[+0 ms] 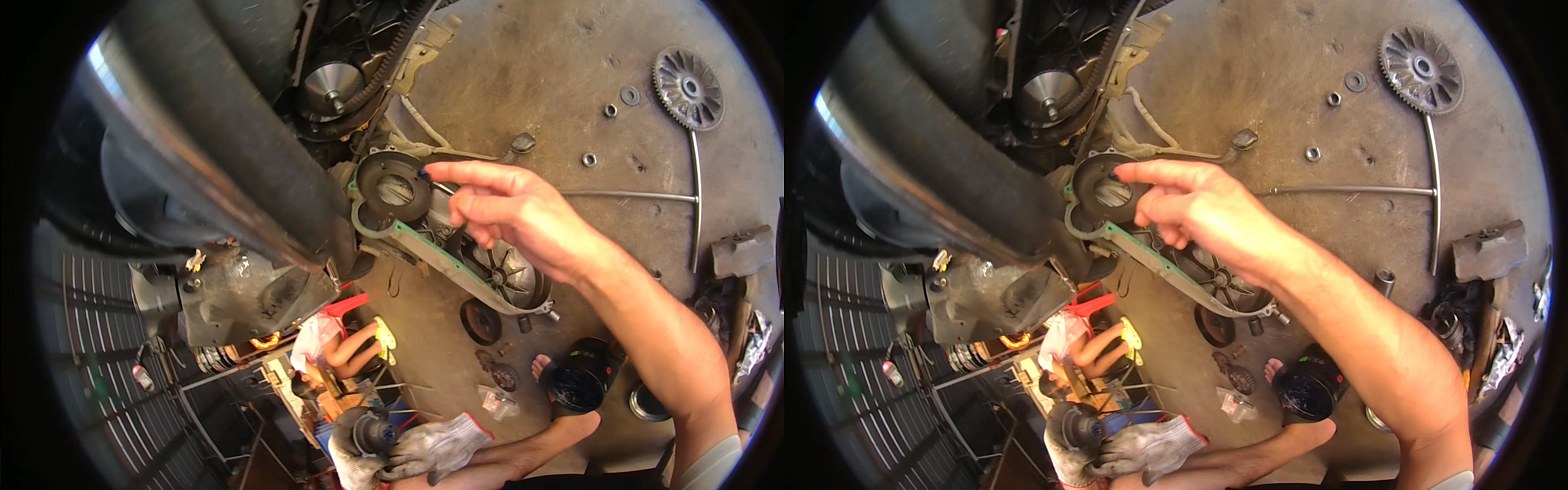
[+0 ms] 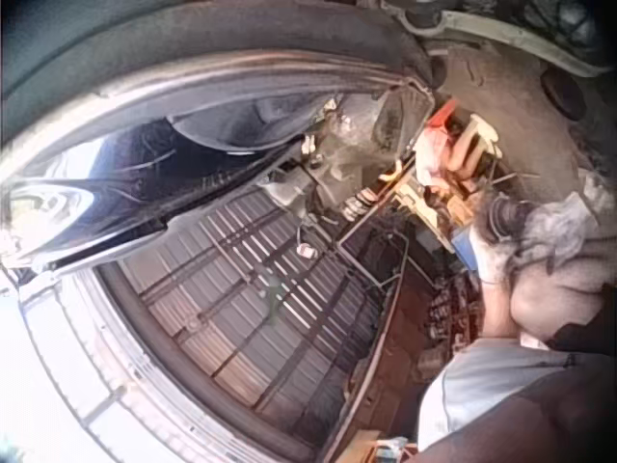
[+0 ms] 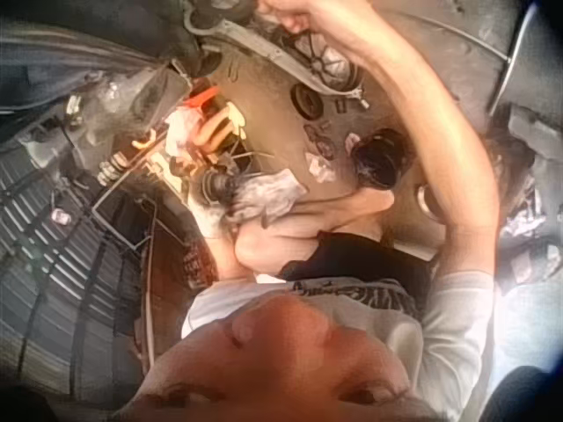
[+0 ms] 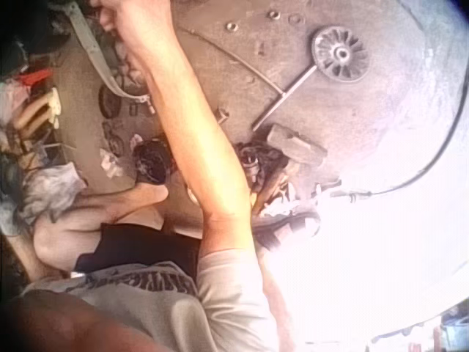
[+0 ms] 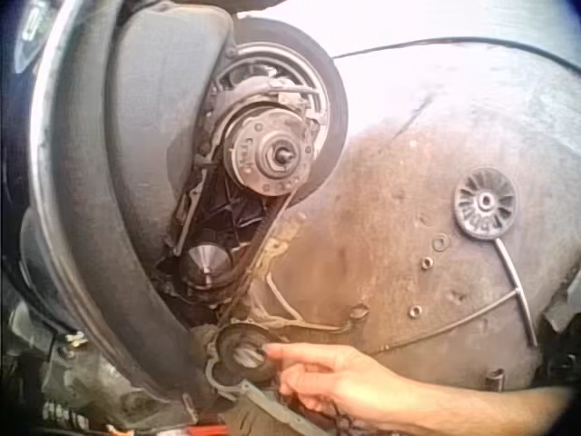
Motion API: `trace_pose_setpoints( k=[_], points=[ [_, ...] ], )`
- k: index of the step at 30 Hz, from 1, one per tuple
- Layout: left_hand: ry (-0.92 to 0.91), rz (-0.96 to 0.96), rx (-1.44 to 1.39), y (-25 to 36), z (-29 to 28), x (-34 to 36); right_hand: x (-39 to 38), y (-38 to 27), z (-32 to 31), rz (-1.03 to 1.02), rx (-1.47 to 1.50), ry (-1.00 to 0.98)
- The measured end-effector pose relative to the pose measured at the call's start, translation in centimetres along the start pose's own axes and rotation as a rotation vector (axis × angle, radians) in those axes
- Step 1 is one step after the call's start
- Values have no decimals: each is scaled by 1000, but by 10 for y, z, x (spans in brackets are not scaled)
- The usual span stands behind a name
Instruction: The person puts on gloves, removes transmission and drive components from a scooter, and applies grease from a container onto the parts by hand.
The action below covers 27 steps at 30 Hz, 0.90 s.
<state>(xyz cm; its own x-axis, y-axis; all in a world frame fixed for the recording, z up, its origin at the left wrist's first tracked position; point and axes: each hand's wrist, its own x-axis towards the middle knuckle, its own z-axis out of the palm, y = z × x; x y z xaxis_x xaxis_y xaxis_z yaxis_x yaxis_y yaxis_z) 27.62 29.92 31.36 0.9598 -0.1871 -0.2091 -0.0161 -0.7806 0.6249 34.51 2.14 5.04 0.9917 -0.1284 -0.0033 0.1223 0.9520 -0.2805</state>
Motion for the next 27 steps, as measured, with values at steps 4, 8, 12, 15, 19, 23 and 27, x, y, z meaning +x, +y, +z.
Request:
trace_pose_setpoints(
  k=[4, 8, 12, 15, 19, 23, 27],
  points=[
    [-6, -85, 104, -12, -4, 30, 38, 16, 3, -80, -98, 5],
    [77, -185, 79, -15, 6, 42, 86, 29, 19, -295, -289, -6],
    [12, -197, 96, -7, 6, 49, 129, 33, 36, -603, -604, 39],
    [-25, -238, 84, 0, 1, 44, 151, 26, 49, -731, -761, 72],
    [-23, -293, -38, -1, -3, 38, 175, 15, 57, -743, -939, 77],
    [-27, -254, 10, -8, -7, 38, 184, 8, 65, -673, -1138, 74],
    [-45, -260, 66, -11, -8, 43, 193, 1, 63, -693, -1255, 86]
  ],
)
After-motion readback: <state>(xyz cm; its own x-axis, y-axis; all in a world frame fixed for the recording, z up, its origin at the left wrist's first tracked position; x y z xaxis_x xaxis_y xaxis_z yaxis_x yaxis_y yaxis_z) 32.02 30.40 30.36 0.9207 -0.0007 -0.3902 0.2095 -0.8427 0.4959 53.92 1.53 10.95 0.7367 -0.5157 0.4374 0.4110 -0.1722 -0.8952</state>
